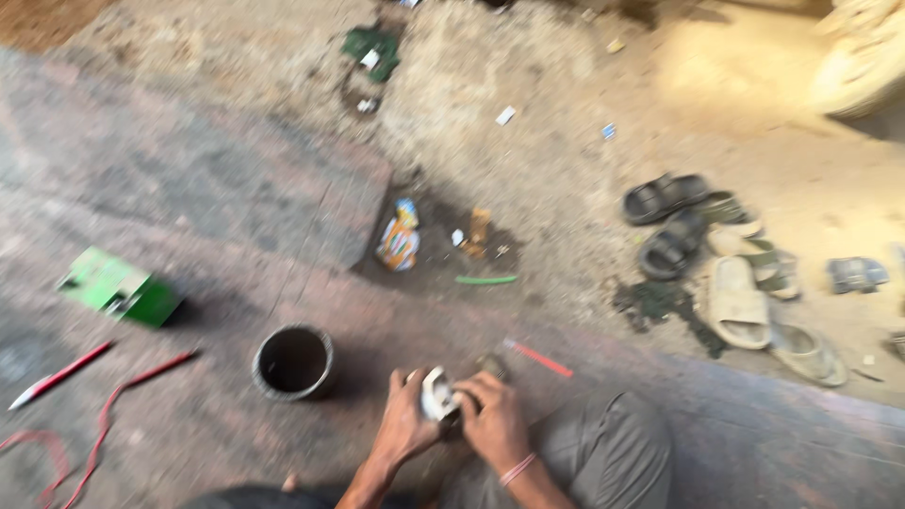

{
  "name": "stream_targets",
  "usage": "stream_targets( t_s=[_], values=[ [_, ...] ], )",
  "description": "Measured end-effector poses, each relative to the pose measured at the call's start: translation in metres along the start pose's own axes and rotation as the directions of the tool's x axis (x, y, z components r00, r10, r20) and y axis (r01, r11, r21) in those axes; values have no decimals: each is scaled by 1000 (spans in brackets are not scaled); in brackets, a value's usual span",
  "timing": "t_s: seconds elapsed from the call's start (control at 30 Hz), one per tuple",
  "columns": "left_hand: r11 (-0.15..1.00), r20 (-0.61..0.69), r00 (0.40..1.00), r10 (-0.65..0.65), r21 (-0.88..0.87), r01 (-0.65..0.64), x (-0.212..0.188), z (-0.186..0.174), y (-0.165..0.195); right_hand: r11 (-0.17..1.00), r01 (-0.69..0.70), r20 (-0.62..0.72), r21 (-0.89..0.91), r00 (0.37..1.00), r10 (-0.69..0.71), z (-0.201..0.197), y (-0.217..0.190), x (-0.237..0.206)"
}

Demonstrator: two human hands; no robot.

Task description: The person sits on the ground repairing a small white electrical component, prying it open and working on its parts by hand and with a screwdriver, with a multimeter and hammer lying beside them. They repeatedly turn, open, and reposition the component while testing it.

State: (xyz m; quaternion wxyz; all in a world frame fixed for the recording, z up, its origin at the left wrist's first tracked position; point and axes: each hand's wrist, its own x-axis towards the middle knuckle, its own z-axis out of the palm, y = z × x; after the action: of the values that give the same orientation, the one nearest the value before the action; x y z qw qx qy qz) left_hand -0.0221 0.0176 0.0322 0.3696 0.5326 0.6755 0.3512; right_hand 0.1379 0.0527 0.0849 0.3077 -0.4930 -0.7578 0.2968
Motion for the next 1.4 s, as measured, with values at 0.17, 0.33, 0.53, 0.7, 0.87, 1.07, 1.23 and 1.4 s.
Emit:
stream_targets(
  t_s=[0.17, 0.33, 0.53, 0.7, 0.87, 1.07, 1.23, 1.4],
  values=[
    [999, 40, 999, -17, 34, 16, 6, -2, 9, 997, 69, 11, 21, 998, -69, -4, -12, 6],
    [999, 43, 999, -15, 40, 14, 11, 0, 13, 998, 41, 119, -53, 992, -35, -16, -22, 9],
    [999, 64, 998, 19, 37, -22, 18, -1, 14, 998, 58, 149, -18, 987, -55, -22, -21, 15],
    [993, 85, 990, -114, 33, 112, 21, -4, 11, 1000, 6, 138, -6, 990, -5, -23, -15, 12],
    [990, 112, 984, -139, 40, 135, 14, 1, 10, 998, -29, 36, 49, 999, 27, -10, -14, 7],
    [991, 42, 991, -130, 16, 129, -1, 1, 8, 1000, -25, 24, 10, 999, 25, -8, -7, -9],
    [999, 3, 999, -48, 1, 48, -1, 5, -6, 996, -46, 28, 79, 999, 44, 1, 7, -11],
    [1000, -10, 1000, 12, 3, -12, -8, 11, -16, 997, -33, 27, 63, 999, 31, 14, 11, -14]
  ],
)
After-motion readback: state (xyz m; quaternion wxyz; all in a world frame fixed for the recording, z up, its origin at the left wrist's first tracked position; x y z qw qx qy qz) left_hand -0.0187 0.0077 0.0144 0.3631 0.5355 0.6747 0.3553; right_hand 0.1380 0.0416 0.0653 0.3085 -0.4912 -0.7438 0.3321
